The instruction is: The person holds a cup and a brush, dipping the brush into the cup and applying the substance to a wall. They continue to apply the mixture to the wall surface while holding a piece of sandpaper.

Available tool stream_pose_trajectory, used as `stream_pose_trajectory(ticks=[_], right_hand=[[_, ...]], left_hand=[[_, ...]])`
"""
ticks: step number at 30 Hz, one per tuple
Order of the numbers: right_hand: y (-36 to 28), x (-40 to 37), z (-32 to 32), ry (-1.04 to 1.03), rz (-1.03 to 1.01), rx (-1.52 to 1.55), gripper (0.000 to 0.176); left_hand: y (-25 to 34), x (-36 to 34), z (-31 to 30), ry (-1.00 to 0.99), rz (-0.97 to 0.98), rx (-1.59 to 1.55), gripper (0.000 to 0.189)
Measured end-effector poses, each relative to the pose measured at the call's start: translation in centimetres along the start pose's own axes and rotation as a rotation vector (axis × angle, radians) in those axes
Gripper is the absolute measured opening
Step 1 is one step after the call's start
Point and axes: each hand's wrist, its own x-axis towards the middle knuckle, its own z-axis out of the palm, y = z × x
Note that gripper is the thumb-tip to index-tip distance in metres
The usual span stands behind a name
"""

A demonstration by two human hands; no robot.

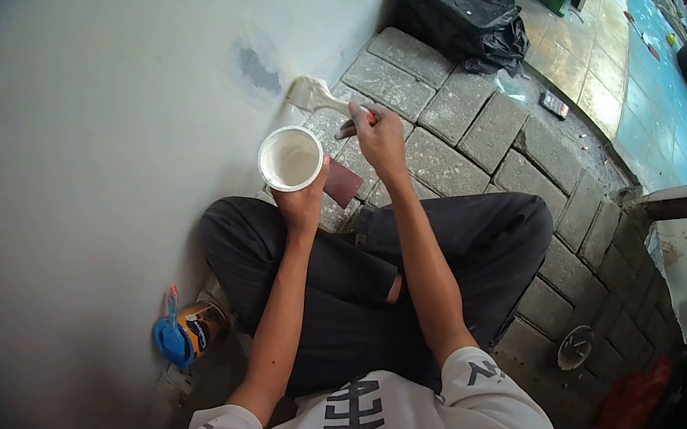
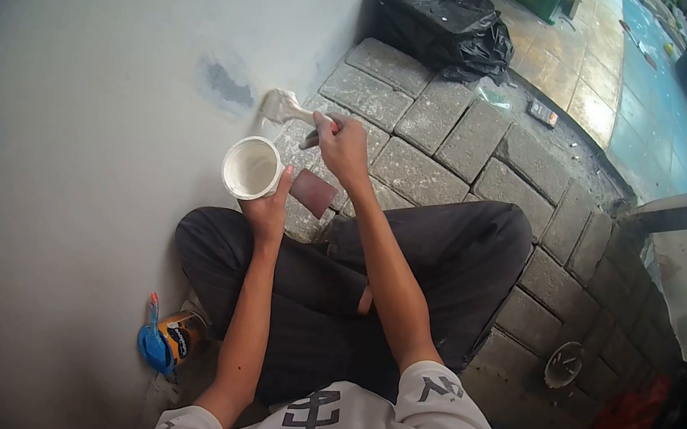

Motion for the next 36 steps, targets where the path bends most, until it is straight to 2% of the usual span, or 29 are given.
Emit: stream_pose_trajectory(ticks=[4, 6, 9, 10, 12, 16, 18, 22, 24, 26, 28, 30, 32, 34, 36], right_hand=[[-0.9, 0.4, -1.2, -0.019, 0.013, 0.196, 0.035], [1.2, 0.9, -1.4, 0.007, 0.019, 0.222, 0.035], [4.3, 1.4, -1.6, 0.152, 0.097, -0.052, 0.033], [4.5, 1.4, -1.5, 0.158, 0.097, -0.047, 0.033], [4.5, 1.3, -1.0, 0.185, 0.026, -0.221, 0.03], [2.1, -0.1, 1.3, 0.18, -0.086, -0.123, 0.027], [-1.3, -1.2, 1.1, 0.024, -0.103, -0.095, 0.026], [-2.4, -0.6, -1.3, -0.055, -0.116, 0.016, 0.026], [-0.6, 0.1, -2.4, -0.04, -0.108, -0.022, 0.027], [0.8, 0.4, -2.7, 0.098, -0.068, -0.215, 0.026], [3.1, 0.7, -1.7, 0.169, -0.06, -0.256, 0.025], [4.2, 0.5, -0.4, 0.156, -0.094, -0.096, 0.024], [1.9, -0.3, 0.7, 0.118, -0.11, -0.083, 0.022], [-1.1, -1.1, 0.8, -0.051, -0.123, -0.105, 0.024], [-4.0, -1.5, -0.3, -0.107, -0.101, -0.144, 0.025]], left_hand=[[-0.6, -0.2, -0.2, -0.046, -0.014, 0.033, 0.049], [-0.6, -0.3, -0.2, -0.055, -0.071, 0.015, 0.049], [-0.5, -0.3, 0.1, -0.014, -0.016, 0.057, 0.042], [-0.6, -0.2, 0.1, -0.02, -0.012, 0.058, 0.042], [-0.8, -0.3, 0.0, -0.015, 0.015, 0.051, 0.043], [-1.4, -0.4, 0.0, -0.022, 0.002, 0.047, 0.047], [-2.0, -0.4, -0.1, -0.06, -0.021, 0.053, 0.051], [-1.7, -0.4, 0.1, -0.022, 0.042, 0.107, 0.053], [-1.4, -0.4, 0.0, -0.026, 0.012, 0.089, 0.052], [-1.2, -0.4, 0.0, -0.029, 0.015, 0.102, 0.052], [-0.9, -0.3, 0.1, -0.039, 0.019, 0.116, 0.051], [-0.6, -0.3, 0.2, -0.024, -0.004, 0.09, 0.051], [-0.9, -0.4, 0.1, -0.039, -0.008, 0.078, 0.051], [-1.2, -0.3, 0.3, -0.049, -0.008, 0.062, 0.051], [-1.5, -0.2, 0.3, -0.025, 0.065, 0.14, 0.051]])
